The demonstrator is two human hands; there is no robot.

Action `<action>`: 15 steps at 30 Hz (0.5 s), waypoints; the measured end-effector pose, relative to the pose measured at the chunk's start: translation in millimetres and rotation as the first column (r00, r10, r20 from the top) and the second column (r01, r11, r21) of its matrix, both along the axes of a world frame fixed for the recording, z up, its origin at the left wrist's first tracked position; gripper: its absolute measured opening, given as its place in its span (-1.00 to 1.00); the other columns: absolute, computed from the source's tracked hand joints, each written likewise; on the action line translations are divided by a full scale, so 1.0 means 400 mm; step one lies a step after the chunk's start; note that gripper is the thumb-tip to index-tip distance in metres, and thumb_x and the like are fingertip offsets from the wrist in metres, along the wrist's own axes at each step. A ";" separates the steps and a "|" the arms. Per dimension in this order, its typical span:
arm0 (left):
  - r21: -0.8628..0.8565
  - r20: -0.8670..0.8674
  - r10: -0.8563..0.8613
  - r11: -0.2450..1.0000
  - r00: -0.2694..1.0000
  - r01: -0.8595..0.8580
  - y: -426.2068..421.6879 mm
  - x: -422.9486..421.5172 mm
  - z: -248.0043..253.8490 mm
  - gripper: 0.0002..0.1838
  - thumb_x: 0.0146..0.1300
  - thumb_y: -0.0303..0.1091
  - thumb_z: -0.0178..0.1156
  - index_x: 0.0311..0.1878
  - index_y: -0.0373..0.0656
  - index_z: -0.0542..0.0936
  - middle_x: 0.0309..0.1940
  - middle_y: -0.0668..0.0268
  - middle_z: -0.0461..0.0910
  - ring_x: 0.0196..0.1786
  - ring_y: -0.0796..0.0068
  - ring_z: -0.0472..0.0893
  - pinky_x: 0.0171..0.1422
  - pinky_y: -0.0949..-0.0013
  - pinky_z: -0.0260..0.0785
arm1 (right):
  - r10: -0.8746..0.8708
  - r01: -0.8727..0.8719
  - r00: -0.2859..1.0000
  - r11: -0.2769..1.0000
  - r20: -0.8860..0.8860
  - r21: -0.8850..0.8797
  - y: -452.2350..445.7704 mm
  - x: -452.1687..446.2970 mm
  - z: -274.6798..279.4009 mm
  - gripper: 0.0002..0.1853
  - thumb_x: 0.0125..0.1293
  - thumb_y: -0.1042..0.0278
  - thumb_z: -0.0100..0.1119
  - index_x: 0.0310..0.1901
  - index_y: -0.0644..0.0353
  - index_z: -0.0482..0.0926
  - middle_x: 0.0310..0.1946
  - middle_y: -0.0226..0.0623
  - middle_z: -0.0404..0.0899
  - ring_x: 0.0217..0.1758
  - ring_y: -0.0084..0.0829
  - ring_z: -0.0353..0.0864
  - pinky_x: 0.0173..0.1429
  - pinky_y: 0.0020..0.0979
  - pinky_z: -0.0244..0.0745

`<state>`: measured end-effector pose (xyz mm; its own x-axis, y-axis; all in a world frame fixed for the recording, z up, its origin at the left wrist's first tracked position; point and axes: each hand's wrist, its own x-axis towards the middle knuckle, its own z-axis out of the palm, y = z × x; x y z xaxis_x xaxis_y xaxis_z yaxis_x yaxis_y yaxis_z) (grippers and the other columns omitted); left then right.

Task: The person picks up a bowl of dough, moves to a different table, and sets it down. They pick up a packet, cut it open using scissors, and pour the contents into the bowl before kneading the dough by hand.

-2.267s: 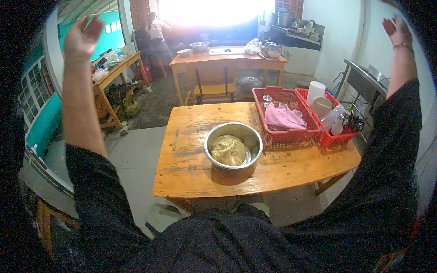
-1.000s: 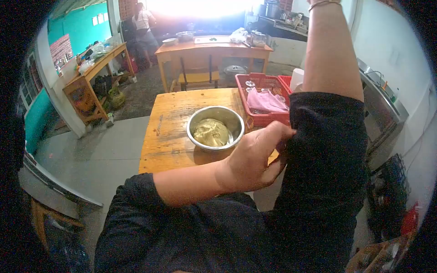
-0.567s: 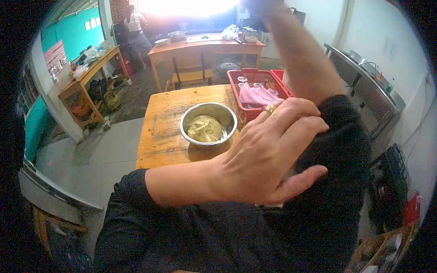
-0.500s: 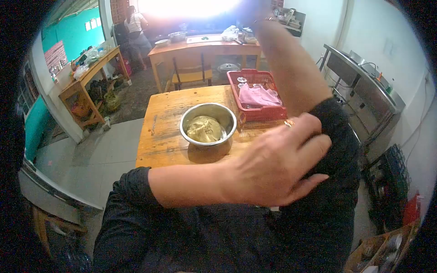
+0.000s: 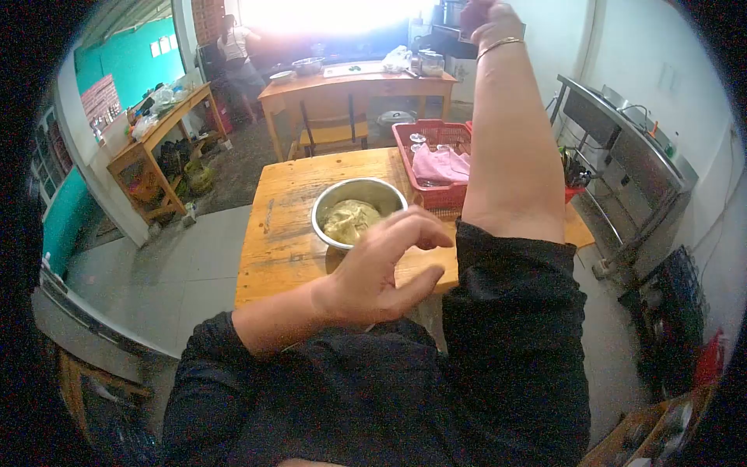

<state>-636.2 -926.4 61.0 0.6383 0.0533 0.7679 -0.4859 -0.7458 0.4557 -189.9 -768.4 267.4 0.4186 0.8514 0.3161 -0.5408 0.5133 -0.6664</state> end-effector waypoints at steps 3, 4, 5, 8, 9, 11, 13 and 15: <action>-0.032 0.074 -0.045 0.998 0.996 0.048 -0.036 0.029 -0.079 -0.70 0.02 -0.54 0.22 -0.12 -0.36 0.50 -0.17 0.02 0.55 -0.03 0.00 0.57 0.09 0.14 0.41 | -0.131 0.149 0.956 0.987 -0.262 0.051 -0.118 -0.151 0.053 -0.72 0.22 0.34 -0.02 -0.64 0.09 0.50 -0.78 -0.39 0.46 -0.78 -0.41 0.45 -0.67 -0.31 0.43; -0.072 0.103 -0.054 0.995 0.993 0.062 -0.049 0.048 -0.085 -0.73 -0.05 -0.55 0.17 -0.19 -0.31 0.48 -0.29 -0.01 0.50 -0.11 -0.12 0.53 -0.03 0.06 0.39 | -0.131 0.149 0.959 0.987 -0.251 0.055 -0.121 -0.152 0.054 -0.72 0.22 0.34 -0.02 -0.64 0.09 0.50 -0.78 -0.39 0.47 -0.78 -0.41 0.45 -0.67 -0.32 0.43; -0.067 0.032 -0.049 0.996 0.998 0.051 -0.042 0.055 -0.086 -0.73 -0.07 -0.56 0.18 -0.22 -0.32 0.47 -0.32 -0.01 0.50 -0.15 -0.11 0.54 -0.05 0.06 0.40 | -0.133 0.152 0.962 0.986 -0.238 0.062 -0.126 -0.149 0.058 -0.72 0.22 0.34 -0.02 -0.64 0.09 0.50 -0.78 -0.38 0.47 -0.78 -0.41 0.45 -0.67 -0.33 0.43; -0.034 -0.042 -0.111 0.993 0.993 0.110 -0.037 0.079 -0.077 -0.79 -0.12 -0.58 0.19 -0.35 -0.33 0.43 -0.44 0.00 0.48 -0.32 -0.08 0.54 -0.21 0.07 0.41 | -0.143 0.162 0.970 0.983 -0.196 0.084 -0.143 -0.124 0.066 -0.73 0.21 0.35 -0.02 -0.64 0.09 0.50 -0.77 -0.38 0.48 -0.77 -0.40 0.46 -0.67 -0.35 0.43; -0.052 -0.145 -0.223 0.975 0.964 0.218 -0.046 0.071 -0.084 -0.80 -0.13 -0.58 0.19 -0.36 -0.33 0.44 -0.44 0.00 0.49 -0.33 -0.08 0.54 -0.22 0.07 0.40 | -0.142 0.160 0.974 0.983 -0.179 0.094 -0.145 -0.117 0.069 -0.73 0.21 0.35 -0.02 -0.64 0.09 0.50 -0.77 -0.37 0.48 -0.77 -0.40 0.46 -0.67 -0.36 0.43; -0.119 -0.336 -0.427 0.903 0.839 0.412 -0.063 0.047 -0.085 -0.82 -0.13 -0.58 0.19 -0.39 -0.32 0.46 -0.44 0.00 0.50 -0.33 -0.07 0.55 -0.23 0.08 0.40 | -0.311 0.307 0.950 0.934 -0.003 0.185 -0.169 -0.053 0.073 -0.72 0.23 0.33 -0.02 -0.64 0.10 0.48 -0.79 -0.44 0.40 -0.77 -0.45 0.40 -0.69 -0.42 0.34; -0.172 -0.438 -0.507 0.857 0.742 0.485 -0.071 0.035 -0.054 -0.82 -0.13 -0.57 0.19 -0.37 -0.33 0.50 -0.45 0.02 0.51 -0.32 -0.04 0.56 -0.24 0.09 0.41 | -0.411 0.364 0.903 0.888 0.128 0.282 -0.191 0.048 0.069 -0.73 0.24 0.33 -0.01 -0.61 0.11 0.48 -0.80 -0.48 0.34 -0.78 -0.48 0.34 -0.71 -0.42 0.26; -0.143 -0.433 -0.558 0.818 0.708 0.558 -0.071 0.034 -0.048 -0.80 -0.11 -0.56 0.20 -0.32 -0.32 0.52 -0.44 0.03 0.52 -0.33 -0.04 0.56 -0.24 0.09 0.42 | -0.799 0.721 0.559 0.601 0.222 0.345 -0.217 -0.144 0.049 -0.79 0.26 0.37 -0.05 -0.53 0.12 0.47 -0.75 -0.47 0.27 -0.77 -0.46 0.27 -0.69 -0.35 0.21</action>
